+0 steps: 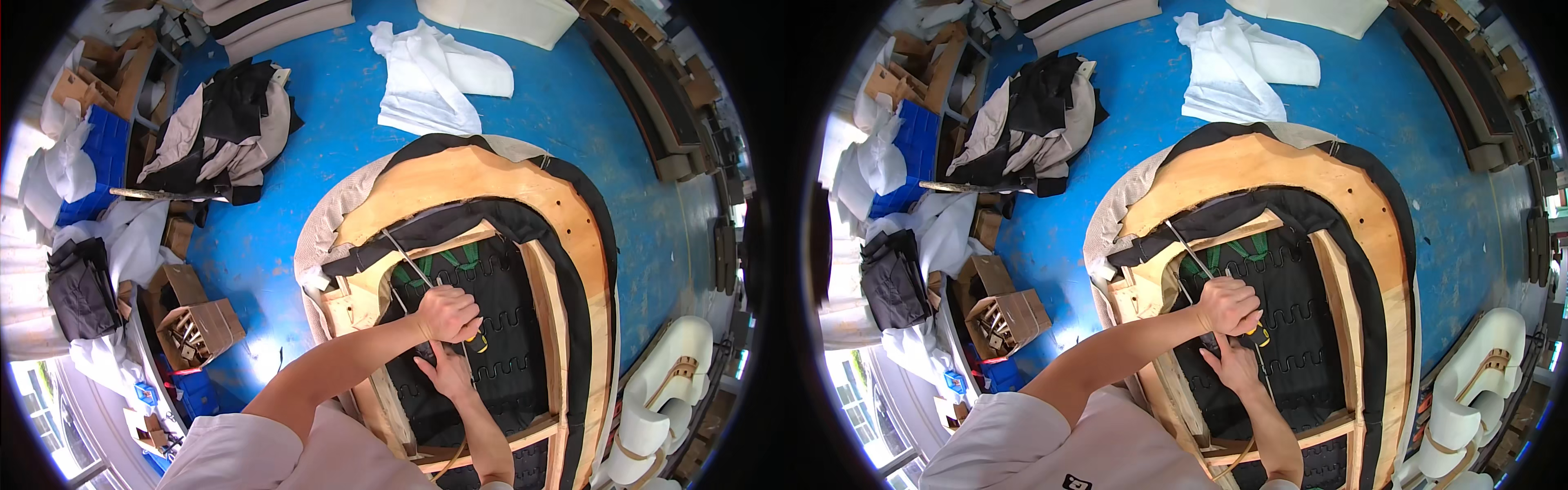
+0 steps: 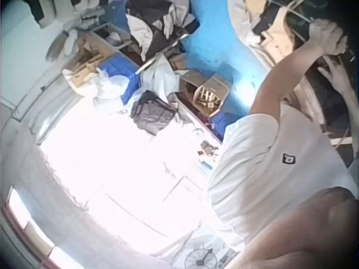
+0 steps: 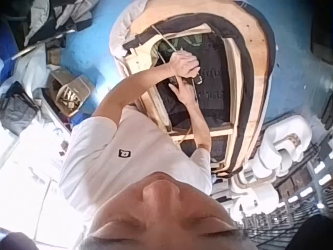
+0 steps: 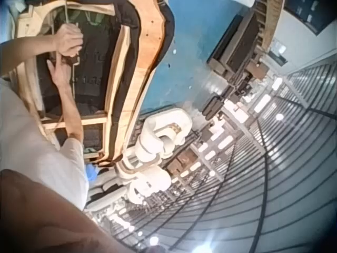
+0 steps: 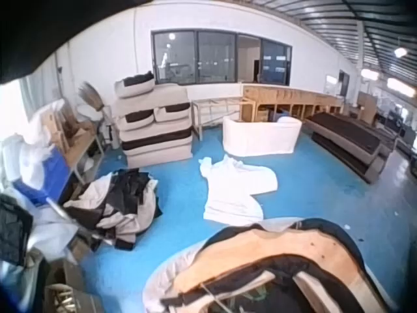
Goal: Installing hardware and assembling components for a couch or chair frame using an electric drill and screwdriver.
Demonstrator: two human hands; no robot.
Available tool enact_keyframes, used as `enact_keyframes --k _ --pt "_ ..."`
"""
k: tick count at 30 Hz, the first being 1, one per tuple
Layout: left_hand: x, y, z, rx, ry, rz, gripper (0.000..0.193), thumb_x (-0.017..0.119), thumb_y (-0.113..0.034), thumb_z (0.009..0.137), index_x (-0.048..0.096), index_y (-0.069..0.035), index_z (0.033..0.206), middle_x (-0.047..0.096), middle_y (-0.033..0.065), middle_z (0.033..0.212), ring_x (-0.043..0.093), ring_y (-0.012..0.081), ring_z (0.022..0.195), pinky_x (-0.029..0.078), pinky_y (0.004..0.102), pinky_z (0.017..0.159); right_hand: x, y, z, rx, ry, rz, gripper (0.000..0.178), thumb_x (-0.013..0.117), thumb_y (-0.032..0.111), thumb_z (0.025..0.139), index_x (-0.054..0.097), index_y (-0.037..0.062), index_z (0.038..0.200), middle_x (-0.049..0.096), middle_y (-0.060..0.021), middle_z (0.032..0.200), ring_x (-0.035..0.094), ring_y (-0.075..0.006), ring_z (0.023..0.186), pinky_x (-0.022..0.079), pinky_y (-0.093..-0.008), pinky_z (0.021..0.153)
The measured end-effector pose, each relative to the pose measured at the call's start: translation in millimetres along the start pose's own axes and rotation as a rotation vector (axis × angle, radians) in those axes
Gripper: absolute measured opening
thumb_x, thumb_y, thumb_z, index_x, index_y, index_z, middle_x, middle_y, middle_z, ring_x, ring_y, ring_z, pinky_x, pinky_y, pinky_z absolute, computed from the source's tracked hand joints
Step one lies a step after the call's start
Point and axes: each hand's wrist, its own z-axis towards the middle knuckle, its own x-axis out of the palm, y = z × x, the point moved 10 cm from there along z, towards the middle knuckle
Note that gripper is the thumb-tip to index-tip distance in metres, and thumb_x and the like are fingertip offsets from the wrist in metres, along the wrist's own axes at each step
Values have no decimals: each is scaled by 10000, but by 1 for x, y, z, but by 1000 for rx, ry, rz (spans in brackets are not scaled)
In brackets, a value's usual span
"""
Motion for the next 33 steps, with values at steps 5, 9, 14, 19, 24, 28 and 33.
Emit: enact_keyframes --k 5,9,14,19,24,28,33 --pt "-1 0 0 -5 -2 -5 259 716 -245 763 526 -119 640 448 30 620 523 214 529 423 354 472 -1 1 0 -4 -12 12 651 650 481 991 471 109 1495 714 -267 957 691 -421 659 557 -514 567" --pt "-1 0 0 -5 -4 -4 257 720 -245 758 531 -118 639 448 31 617 522 215 527 424 355 473 -1 2 1 4 -5 7 646 651 478 991 476 113 1495 712 -264 953 691 -422 663 557 -516 568" --pt "-1 0 0 -3 1 -8 252 726 -240 750 537 -117 639 450 30 614 524 215 528 426 353 474 -1 2 2 -2 -10 -1 646 649 480 991 477 110 1493 713 -259 938 694 -423 674 560 -515 573" --pt "-1 1 -1 1 -5 -8 237 729 -237 748 555 -112 645 464 30 618 528 216 531 426 350 475 0 1 2 -8 -8 1 644 646 481 993 480 107 1490 714 -252 923 695 -421 673 563 -512 576" --pt "1 1 -2 -4 0 -13 235 730 -235 749 559 -110 647 467 30 622 530 216 535 427 351 476 -2 2 3 8 -10 -11 631 646 488 991 498 108 1473 718 -247 929 700 -419 691 566 -513 594" --pt "0 1 -1 -4 9 -9 240 729 -237 752 554 -112 645 466 31 621 528 217 534 429 353 477 1 1 3 14 7 -9 625 646 489 991 505 107 1465 719 -247 940 703 -420 709 567 -514 602" --pt "0 1 -1 -7 3 -8 245 726 -243 757 552 -113 643 464 32 619 528 217 532 430 354 477 -1 2 3 27 5 1 620 646 490 990 513 102 1455 720 -245 945 705 -422 719 569 -514 614"
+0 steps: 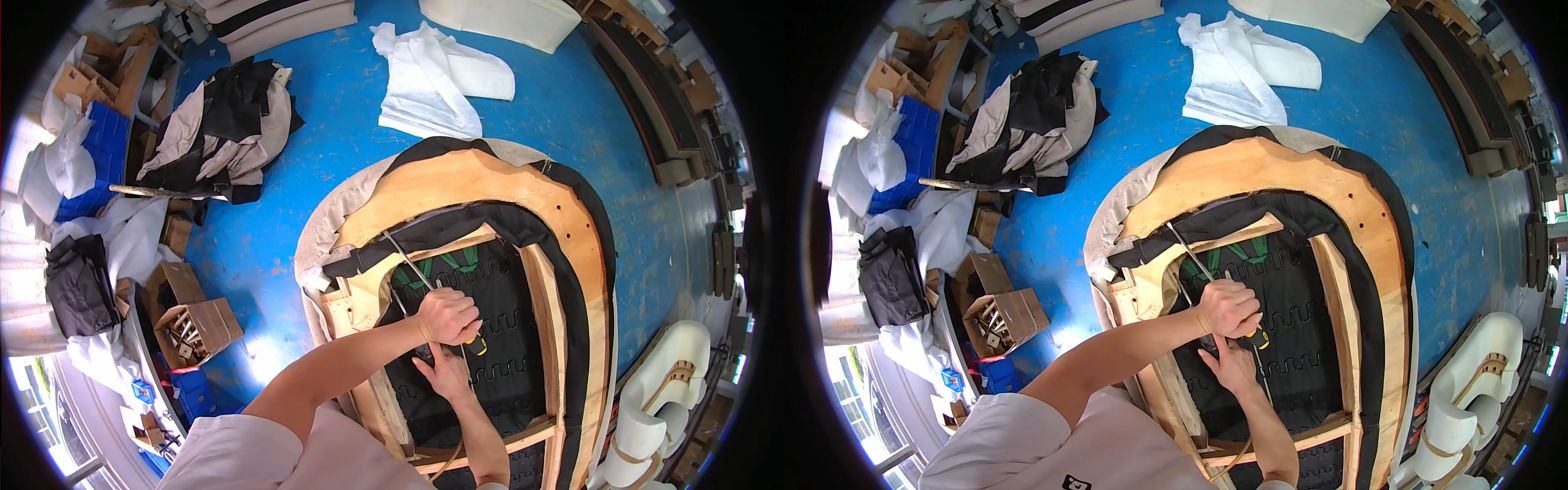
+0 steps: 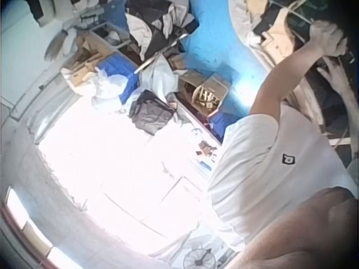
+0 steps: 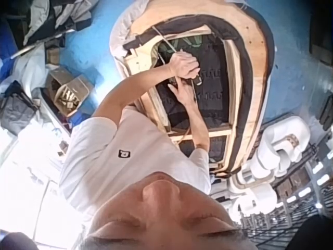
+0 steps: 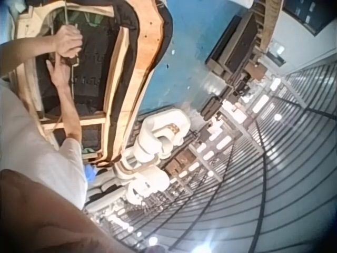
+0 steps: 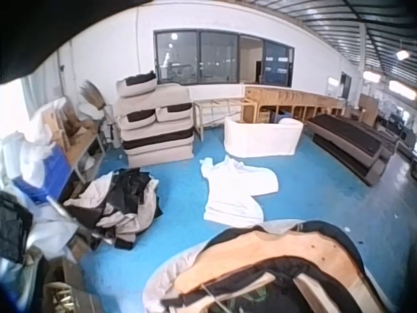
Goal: Installing hardware and assembling components for a couch or chair frame using an electric drill and screwdriver.
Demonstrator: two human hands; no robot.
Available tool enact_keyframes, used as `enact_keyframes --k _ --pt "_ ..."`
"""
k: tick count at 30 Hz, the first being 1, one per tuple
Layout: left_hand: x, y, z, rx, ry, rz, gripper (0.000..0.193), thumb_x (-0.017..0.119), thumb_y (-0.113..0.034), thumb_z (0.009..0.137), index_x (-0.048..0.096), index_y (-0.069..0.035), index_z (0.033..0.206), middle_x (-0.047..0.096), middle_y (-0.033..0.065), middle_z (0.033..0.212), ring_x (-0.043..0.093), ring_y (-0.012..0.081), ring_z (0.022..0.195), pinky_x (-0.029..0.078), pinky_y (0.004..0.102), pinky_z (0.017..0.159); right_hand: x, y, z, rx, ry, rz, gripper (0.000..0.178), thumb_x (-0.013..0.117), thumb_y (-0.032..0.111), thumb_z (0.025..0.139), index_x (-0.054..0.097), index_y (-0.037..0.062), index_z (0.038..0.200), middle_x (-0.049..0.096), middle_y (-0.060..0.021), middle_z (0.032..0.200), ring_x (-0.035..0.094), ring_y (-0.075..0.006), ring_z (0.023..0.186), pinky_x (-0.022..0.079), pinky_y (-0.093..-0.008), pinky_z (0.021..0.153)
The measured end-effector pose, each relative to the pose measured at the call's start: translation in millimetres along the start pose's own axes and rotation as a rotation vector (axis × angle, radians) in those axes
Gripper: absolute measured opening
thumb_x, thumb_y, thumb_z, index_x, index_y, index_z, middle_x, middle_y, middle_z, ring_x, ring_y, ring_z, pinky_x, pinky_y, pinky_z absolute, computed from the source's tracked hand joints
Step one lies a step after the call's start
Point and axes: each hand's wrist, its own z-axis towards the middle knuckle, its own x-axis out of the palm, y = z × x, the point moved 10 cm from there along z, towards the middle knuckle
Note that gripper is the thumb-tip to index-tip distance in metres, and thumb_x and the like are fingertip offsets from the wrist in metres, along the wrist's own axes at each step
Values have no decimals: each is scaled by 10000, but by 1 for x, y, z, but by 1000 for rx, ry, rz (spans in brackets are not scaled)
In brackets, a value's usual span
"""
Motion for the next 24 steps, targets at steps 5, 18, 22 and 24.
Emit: enact_keyframes --k 5,18,22,24 --pt "0 0 0 2 -5 -1 247 723 -247 762 552 -114 644 463 31 618 528 216 533 431 353 478 1 -1 0 2 1 2 618 648 489 989 516 98 1449 721 -242 941 706 -421 720 569 -514 617" --pt "-1 0 -1 3 -10 -8 248 722 -241 765 547 -112 647 463 31 619 527 216 532 429 353 476 -1 2 1 -33 -29 -9 609 656 477 990 532 73 1428 714 -231 881 703 -412 698 565 -503 592" --pt "-1 0 0 3 -9 -12 251 727 -245 760 547 -113 646 461 31 618 528 217 532 429 354 476 -1 2 1 -41 -36 -9 607 657 478 989 534 74 1425 714 -230 880 704 -411 700 566 -502 593" --pt "-1 1 0 1 -9 -11 251 727 -246 759 547 -113 646 461 31 618 528 218 532 429 354 476 -1 2 2 -39 -35 2 601 657 478 988 537 76 1419 715 -231 882 704 -412 703 566 -502 594"
